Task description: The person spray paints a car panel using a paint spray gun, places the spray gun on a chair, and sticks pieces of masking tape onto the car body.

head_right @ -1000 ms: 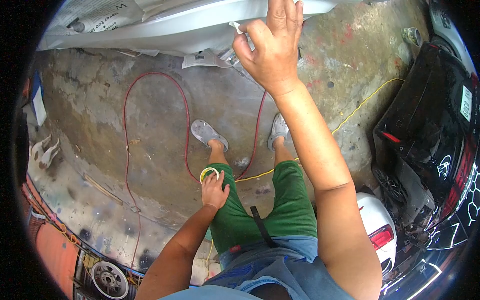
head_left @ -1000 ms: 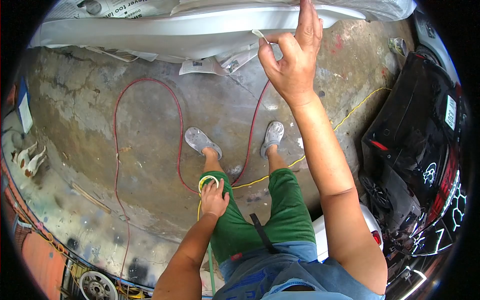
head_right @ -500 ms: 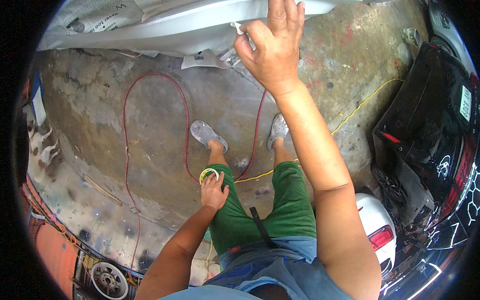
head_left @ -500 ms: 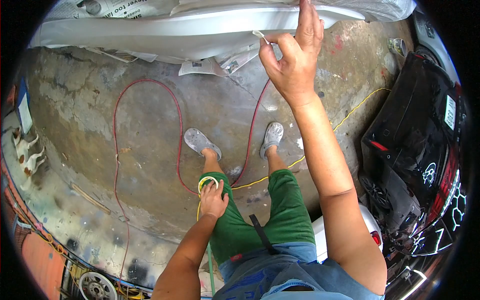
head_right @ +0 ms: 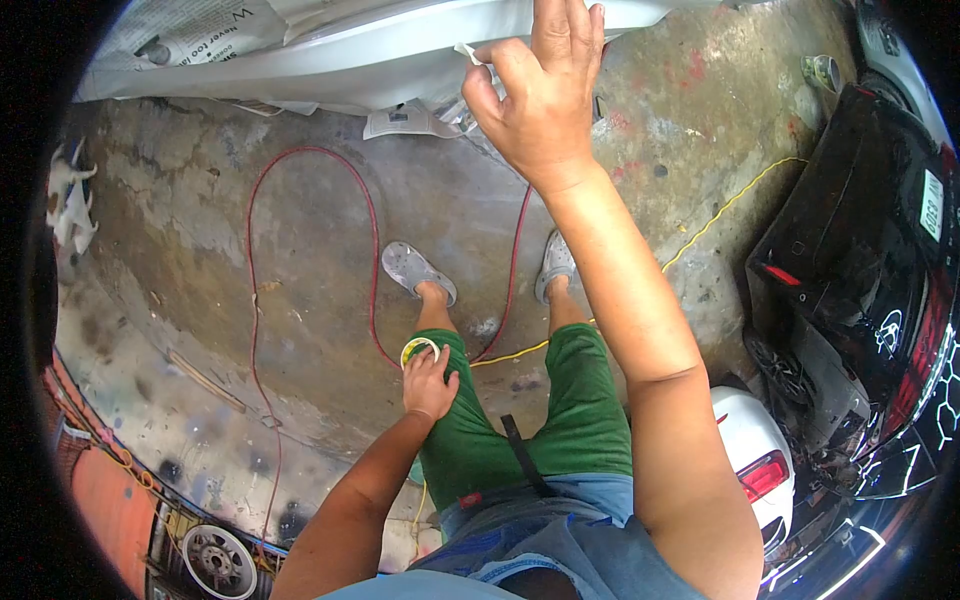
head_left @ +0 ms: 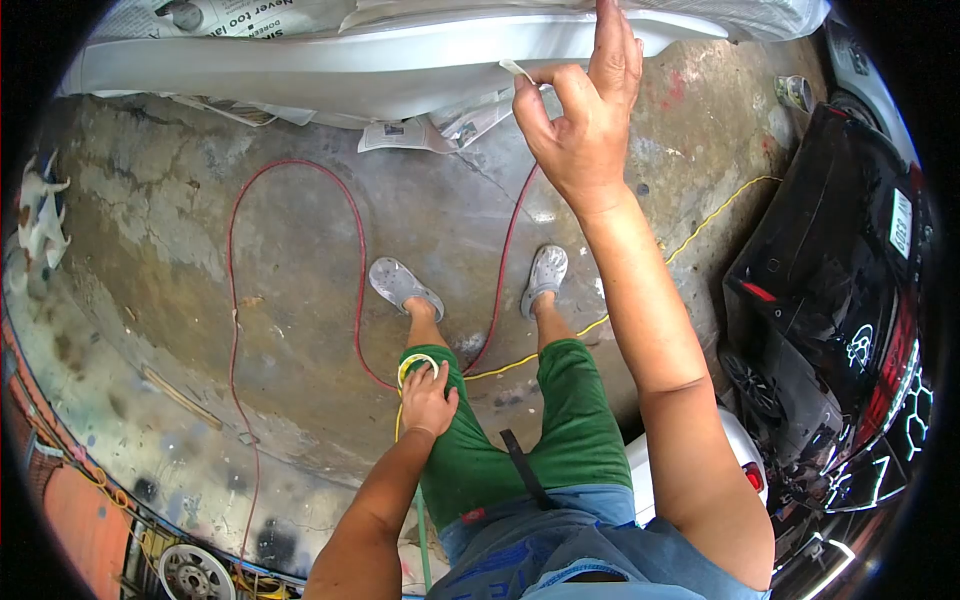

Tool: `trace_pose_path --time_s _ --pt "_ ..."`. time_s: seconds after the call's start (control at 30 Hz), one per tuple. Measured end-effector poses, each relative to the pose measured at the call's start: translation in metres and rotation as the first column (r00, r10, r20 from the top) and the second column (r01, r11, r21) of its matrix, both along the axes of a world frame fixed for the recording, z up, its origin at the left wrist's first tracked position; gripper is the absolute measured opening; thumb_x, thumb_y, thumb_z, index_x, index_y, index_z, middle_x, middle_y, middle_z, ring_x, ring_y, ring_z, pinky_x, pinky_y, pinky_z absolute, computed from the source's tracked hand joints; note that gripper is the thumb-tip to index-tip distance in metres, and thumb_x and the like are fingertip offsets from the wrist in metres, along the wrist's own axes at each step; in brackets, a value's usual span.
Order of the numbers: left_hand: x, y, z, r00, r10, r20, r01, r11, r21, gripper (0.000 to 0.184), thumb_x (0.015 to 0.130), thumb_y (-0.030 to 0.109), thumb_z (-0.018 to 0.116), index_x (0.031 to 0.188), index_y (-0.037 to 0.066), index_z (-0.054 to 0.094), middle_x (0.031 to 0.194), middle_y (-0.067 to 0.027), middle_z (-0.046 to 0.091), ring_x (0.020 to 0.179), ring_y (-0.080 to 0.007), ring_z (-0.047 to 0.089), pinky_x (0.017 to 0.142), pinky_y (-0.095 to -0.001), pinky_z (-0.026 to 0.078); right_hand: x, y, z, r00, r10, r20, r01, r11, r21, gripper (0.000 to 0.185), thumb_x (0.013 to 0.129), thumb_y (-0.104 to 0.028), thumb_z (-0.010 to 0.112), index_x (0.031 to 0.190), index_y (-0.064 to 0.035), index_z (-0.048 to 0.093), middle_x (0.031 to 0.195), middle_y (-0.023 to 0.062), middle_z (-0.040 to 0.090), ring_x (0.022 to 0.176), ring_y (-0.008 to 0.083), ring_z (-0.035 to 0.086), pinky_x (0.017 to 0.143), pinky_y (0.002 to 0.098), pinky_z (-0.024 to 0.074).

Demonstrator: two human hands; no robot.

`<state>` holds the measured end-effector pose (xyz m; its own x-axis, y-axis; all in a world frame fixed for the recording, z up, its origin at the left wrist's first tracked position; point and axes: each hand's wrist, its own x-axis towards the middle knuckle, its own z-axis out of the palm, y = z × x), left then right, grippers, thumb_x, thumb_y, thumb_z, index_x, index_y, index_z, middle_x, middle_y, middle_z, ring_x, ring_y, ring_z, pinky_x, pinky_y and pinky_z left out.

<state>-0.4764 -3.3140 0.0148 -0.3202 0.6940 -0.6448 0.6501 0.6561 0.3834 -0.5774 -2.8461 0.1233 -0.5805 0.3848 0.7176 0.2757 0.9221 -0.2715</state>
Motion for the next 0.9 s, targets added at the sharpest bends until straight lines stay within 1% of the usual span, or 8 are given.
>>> trace_pose_path --time_s 0.13,0.23,0.33,0.43,0.53,0.8,0.9 --pt "-0.001 -0.001 0.0 1.0 0.009 0.009 -0.009 1.0 0.009 0.056 0.087 0.033 0.066 0.137 0.01 0.059 0.124 -0.0175 0.065 0.13 -0.0316 0.05 0.115 -0.048 0.033 -0.002 0.003 -0.009 0.999 0.006 -0.033 -0.005 1.0 0.03 0.019 0.067 -0.003 0.07 0.068 0.0013 0.052 0.155 0.0367 0.032 0.14 0.0508 0.037 0.113 0.0577 0.0307" --pt "-0.001 -0.002 -0.001 1.0 0.004 0.01 -0.004 1.0 0.015 0.056 0.086 0.032 0.066 0.137 0.009 0.059 0.124 -0.0179 0.065 0.13 -0.0321 0.05 0.114 -0.048 0.033 -0.002 0.004 -0.009 1.0 -0.006 -0.023 0.007 0.999 0.05 0.019 0.067 -0.003 0.071 0.068 0.0015 0.052 0.155 0.0363 0.032 0.14 0.0508 0.037 0.113 0.0575 0.0307" --pt "-0.001 -0.002 -0.001 1.0 0.004 0.011 -0.004 1.0 0.018 0.057 0.086 0.032 0.066 0.137 0.009 0.059 0.124 -0.0183 0.065 0.13 -0.0327 0.05 0.113 -0.048 0.034 -0.002 -0.001 0.001 0.999 -0.025 0.02 0.025 1.0 -0.001 0.019 0.067 -0.002 0.071 0.069 0.0016 0.053 0.155 0.0357 0.032 0.14 0.0505 0.037 0.114 0.0573 0.0302" --pt "-0.001 -0.002 -0.001 1.0 0.004 0.001 -0.004 1.0 0.017 0.056 0.085 0.031 0.067 0.136 0.01 0.06 0.123 -0.0174 0.066 0.129 -0.0316 0.051 0.114 -0.0479 0.034 -0.002 0.004 -0.007 1.0 -0.003 -0.028 0.005 0.998 0.063 0.018 0.067 -0.002 0.07 0.07 0.0012 0.053 0.155 0.0348 0.033 0.141 0.0499 0.036 0.114 0.057 0.0296" --pt "-0.001 -0.002 0.0 1.0 0.003 0.009 -0.003 1.0 0.012 0.056 0.085 0.031 0.067 0.136 0.01 0.06 0.123 -0.0174 0.066 0.129 -0.0313 0.051 0.114 -0.0478 0.034 0.003 0.002 -0.001 0.999 -0.025 0.031 0.025 1.0 -0.001 0.016 0.067 -0.002 0.069 0.071 0.0007 0.054 0.155 0.0343 0.033 0.142 0.0492 0.036 0.115 0.0566 0.0292" --pt "-0.001 -0.002 0.0 1.0 0.0 0.01 0.0 1.0 0.009 0.056 0.086 0.032 0.065 0.137 0.01 0.059 0.123 -0.0164 0.066 0.13 -0.0309 0.051 0.114 -0.0476 0.033 0.0 0.001 -0.005 1.0 -0.016 -0.016 0.016 1.0 0.02 0.015 0.068 -0.002 0.068 0.072 0.001 0.053 0.155 0.0346 0.033 0.142 0.0495 0.035 0.115 0.0566 0.029" --pt "-0.002 -0.001 0.002 1.0 0.002 0.02 -0.002 1.0 0.016 0.056 0.086 0.032 0.066 0.137 0.009 0.06 0.125 -0.0185 0.064 0.129 -0.0332 0.05 0.113 -0.0478 0.035 -0.002 0.001 -0.007 0.999 -0.023 -0.029 0.024 0.999 0.025 0.016 0.068 -0.002 0.068 0.072 0.0016 0.053 0.155 0.0352 0.033 0.142 0.0497 0.035 0.115 0.0569 0.029"
